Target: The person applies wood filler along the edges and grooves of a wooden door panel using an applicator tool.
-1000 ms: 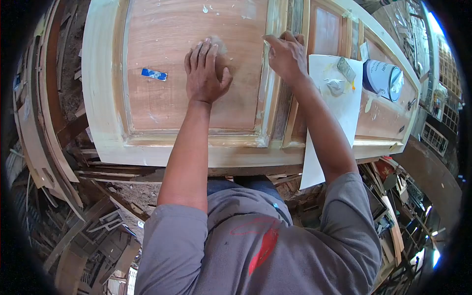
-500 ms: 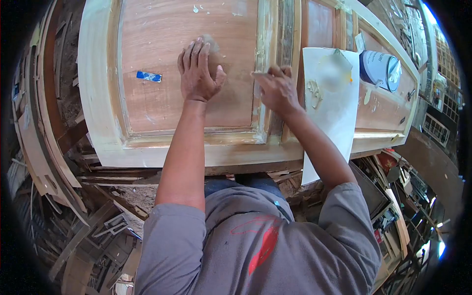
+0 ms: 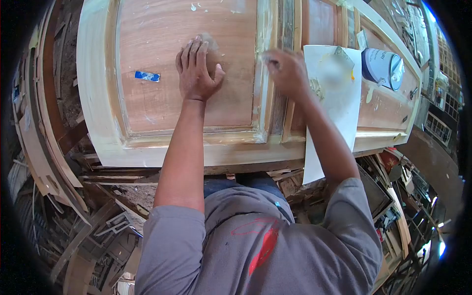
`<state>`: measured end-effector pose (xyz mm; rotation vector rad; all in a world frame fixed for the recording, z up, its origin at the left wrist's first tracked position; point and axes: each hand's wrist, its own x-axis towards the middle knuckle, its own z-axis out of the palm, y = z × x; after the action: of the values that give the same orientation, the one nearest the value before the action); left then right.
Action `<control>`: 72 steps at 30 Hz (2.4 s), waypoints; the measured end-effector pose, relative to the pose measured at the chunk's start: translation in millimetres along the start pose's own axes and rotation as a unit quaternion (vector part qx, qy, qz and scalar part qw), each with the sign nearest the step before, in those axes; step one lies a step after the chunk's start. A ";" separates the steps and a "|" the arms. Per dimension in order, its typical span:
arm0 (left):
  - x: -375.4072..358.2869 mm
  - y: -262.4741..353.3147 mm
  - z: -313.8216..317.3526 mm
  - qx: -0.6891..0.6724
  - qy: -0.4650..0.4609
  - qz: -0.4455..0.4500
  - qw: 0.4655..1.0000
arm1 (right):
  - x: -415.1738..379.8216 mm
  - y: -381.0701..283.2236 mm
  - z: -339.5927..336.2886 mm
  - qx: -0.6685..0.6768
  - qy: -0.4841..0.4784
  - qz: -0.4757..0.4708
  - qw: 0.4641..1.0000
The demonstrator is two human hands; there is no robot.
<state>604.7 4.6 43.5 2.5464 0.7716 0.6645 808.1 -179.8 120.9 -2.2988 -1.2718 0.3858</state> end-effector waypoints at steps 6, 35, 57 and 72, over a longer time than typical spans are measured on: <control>-0.8 0.0 0.5 -0.002 0.004 -0.004 1.000 | 24.5 2.7 -11.6 -0.033 -0.052 0.015 0.998; -0.2 2.5 -2.1 -0.029 -0.019 -0.033 0.999 | 158.3 53.9 -12.1 -0.078 0.033 -0.005 0.996; 3.1 2.5 -7.0 -0.021 -0.065 -0.044 0.997 | 259.6 71.8 10.4 -0.209 0.161 -0.103 0.959; 1.0 0.8 -7.5 -0.024 -0.071 -0.054 0.996 | 231.8 68.3 -15.9 -0.138 0.052 -0.078 0.986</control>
<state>601.7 6.3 50.3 2.4575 0.8269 0.4574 986.5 -18.2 94.7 -2.3841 -1.5204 0.0343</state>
